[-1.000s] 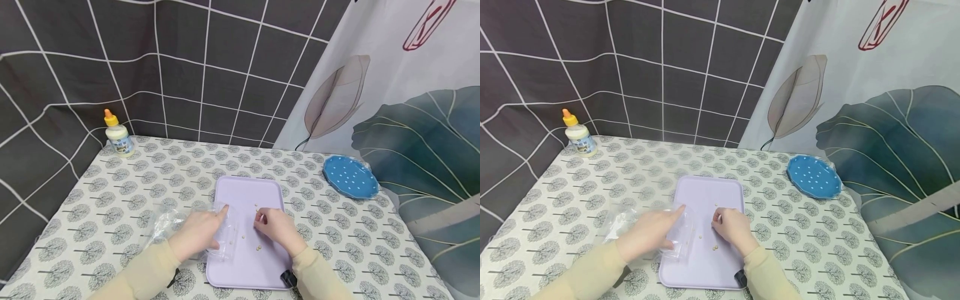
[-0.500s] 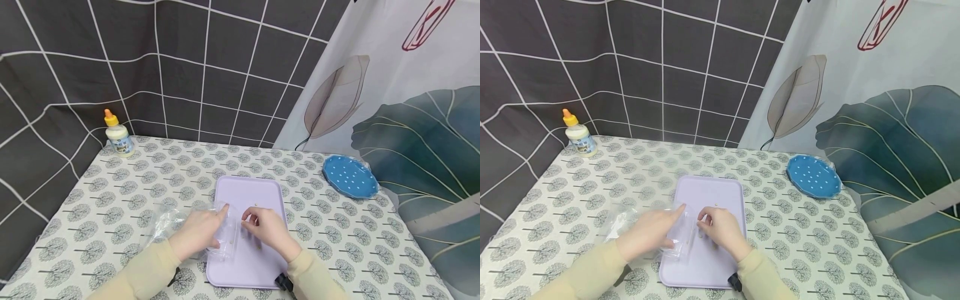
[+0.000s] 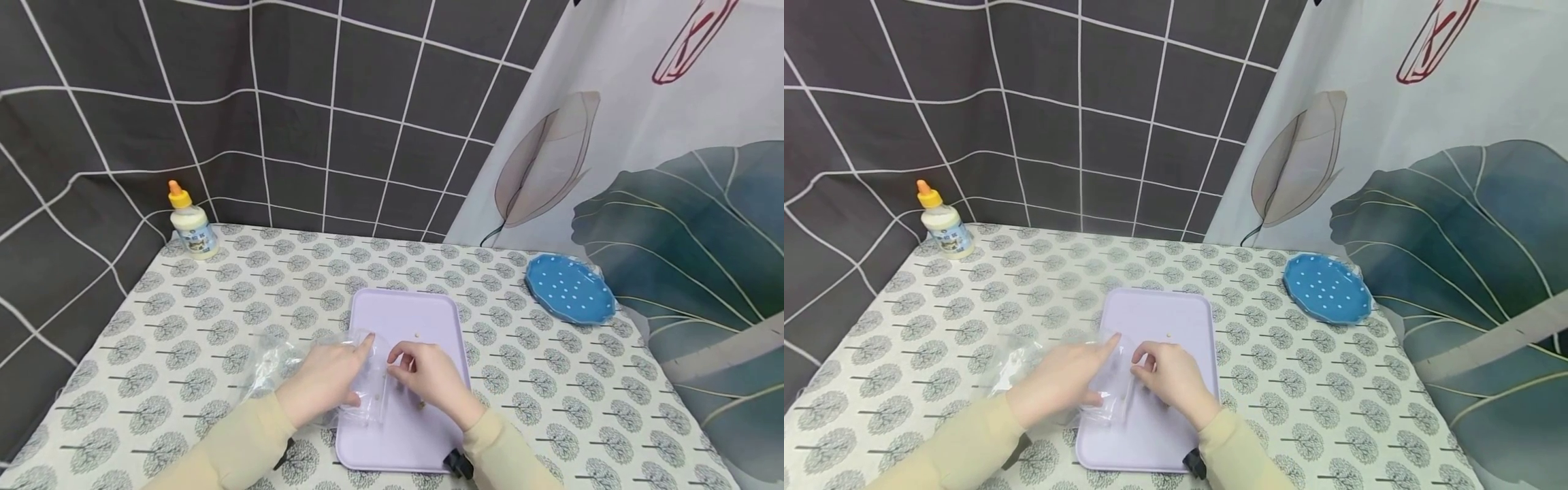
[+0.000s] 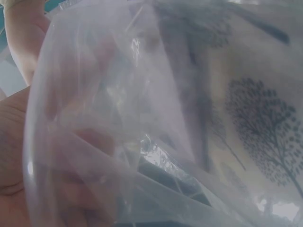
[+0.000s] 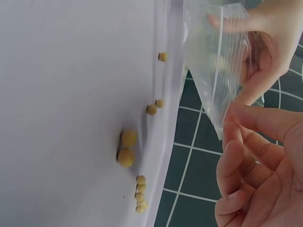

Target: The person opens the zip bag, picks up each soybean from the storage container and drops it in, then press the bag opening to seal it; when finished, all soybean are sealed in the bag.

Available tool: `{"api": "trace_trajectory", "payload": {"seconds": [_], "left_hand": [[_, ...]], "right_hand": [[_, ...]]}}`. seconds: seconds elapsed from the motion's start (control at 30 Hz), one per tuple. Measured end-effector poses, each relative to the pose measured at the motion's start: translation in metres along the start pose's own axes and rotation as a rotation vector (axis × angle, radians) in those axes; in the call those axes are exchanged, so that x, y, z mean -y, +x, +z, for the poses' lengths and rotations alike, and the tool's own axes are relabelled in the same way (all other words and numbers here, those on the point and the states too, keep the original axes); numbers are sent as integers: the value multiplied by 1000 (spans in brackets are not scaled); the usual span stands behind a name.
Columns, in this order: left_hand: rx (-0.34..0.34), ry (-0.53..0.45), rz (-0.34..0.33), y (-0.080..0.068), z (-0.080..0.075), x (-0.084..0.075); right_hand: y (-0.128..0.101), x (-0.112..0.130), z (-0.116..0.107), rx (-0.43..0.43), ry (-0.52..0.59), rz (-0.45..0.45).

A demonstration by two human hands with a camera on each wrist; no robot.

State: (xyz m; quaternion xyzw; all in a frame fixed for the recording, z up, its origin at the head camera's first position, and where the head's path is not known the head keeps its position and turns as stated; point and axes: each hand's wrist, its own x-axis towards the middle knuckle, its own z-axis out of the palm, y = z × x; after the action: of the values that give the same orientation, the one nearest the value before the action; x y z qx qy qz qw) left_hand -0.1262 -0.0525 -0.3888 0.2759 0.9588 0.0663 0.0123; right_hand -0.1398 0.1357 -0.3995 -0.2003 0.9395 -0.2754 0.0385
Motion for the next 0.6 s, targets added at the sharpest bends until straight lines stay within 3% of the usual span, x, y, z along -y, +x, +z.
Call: {"api": "trace_trajectory", "payload": {"seconds": [0.2,0.6], "left_hand": [[-10,11,2,-1,0,0],[8,-20,-18,-3,2,0]], "right_hand": [[-1,-9,-2,-17,0,36],[0,-31,-8,-23,32,192]]}}
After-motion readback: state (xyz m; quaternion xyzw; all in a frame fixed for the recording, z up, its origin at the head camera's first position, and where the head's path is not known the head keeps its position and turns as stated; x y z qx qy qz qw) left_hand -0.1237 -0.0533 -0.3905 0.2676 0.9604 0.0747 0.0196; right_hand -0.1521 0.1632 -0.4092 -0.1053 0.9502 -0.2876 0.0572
